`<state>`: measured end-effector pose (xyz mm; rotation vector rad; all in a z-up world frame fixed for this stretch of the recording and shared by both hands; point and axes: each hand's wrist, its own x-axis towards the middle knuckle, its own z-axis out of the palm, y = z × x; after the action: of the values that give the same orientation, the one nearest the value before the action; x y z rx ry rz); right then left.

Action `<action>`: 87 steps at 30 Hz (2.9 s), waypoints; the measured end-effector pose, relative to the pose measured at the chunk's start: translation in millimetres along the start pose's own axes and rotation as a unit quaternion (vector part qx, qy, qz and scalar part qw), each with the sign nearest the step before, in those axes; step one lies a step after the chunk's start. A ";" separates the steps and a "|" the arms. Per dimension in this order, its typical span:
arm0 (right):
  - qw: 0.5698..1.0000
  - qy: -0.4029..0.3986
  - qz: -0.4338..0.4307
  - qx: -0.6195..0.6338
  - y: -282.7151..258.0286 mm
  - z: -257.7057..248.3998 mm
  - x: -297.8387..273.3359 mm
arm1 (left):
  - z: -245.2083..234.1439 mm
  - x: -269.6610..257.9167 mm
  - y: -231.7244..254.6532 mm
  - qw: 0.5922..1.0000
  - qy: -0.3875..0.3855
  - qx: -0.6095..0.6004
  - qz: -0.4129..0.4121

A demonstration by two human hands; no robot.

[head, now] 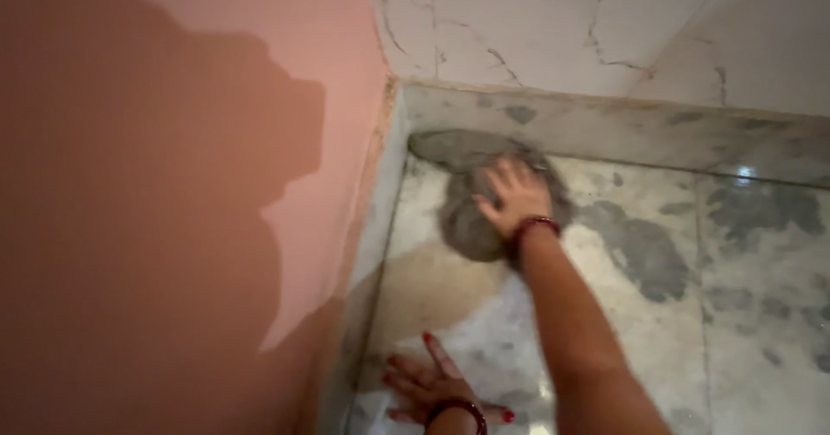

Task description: Cleaning the floor and a plastic mat using a cloth and bucket of water.

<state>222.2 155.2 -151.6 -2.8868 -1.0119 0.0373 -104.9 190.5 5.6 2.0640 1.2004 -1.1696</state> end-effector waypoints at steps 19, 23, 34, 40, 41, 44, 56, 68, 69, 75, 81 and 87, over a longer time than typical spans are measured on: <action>0.781 0.288 0.554 0.002 -44.2 28.5 -446.5 | -12.9 20.5 25.5 0.999 -0.032 0.034 -0.021; 0.770 0.214 0.594 -0.091 -12.0 27.5 -397.1 | -6.8 26.0 27.8 0.999 -0.026 0.019 -0.014; 0.992 0.056 0.098 0.059 -97.2 -45.8 -222.1 | -4.4 26.3 32.8 1.000 -0.005 -0.018 0.004; 0.985 0.076 -0.061 0.141 -114.5 -33.4 -247.1 | 4.9 11.0 41.7 0.998 0.006 -0.042 0.041; 0.987 0.089 -0.041 0.125 -109.9 -42.0 -254.3 | 7.4 9.3 44.8 0.998 0.006 -0.043 0.049; 0.970 0.106 0.164 0.143 -85.5 -42.0 -315.2 | 10.5 7.3 47.5 0.997 0.001 -0.046 0.060; 0.841 0.190 0.506 -0.020 -107.1 1.0 -489.5 | -0.9 18.0 -5.4 0.992 0.041 -0.095 0.071; 0.979 0.116 0.011 0.170 -412.1 52.3 -508.3 | 36.7 49.0 -62.4 0.920 0.185 0.229 0.258; 0.979 0.114 0.022 0.166 -408.4 49.6 -522.1 | 47.2 46.5 -63.9 0.917 0.179 0.235 0.266; 0.989 -0.030 0.072 0.125 -322.6 -28.5 -549.3 | 96.9 -23.2 -54.6 0.749 0.118 0.481 0.439; 0.911 -0.161 0.353 0.142 -250.7 -47.4 -609.0 | 182.4 -42.8 -59.0 0.725 0.096 0.476 0.489; 0.820 -0.114 0.546 0.127 -262.7 -83.0 -654.4 | 221.7 -81.2 -93.7 0.722 0.067 0.471 0.503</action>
<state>-448.4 -54.6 -49.2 -2.7847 0.7080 0.5357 -302.6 37.4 -39.2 2.8400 -0.7760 -1.0786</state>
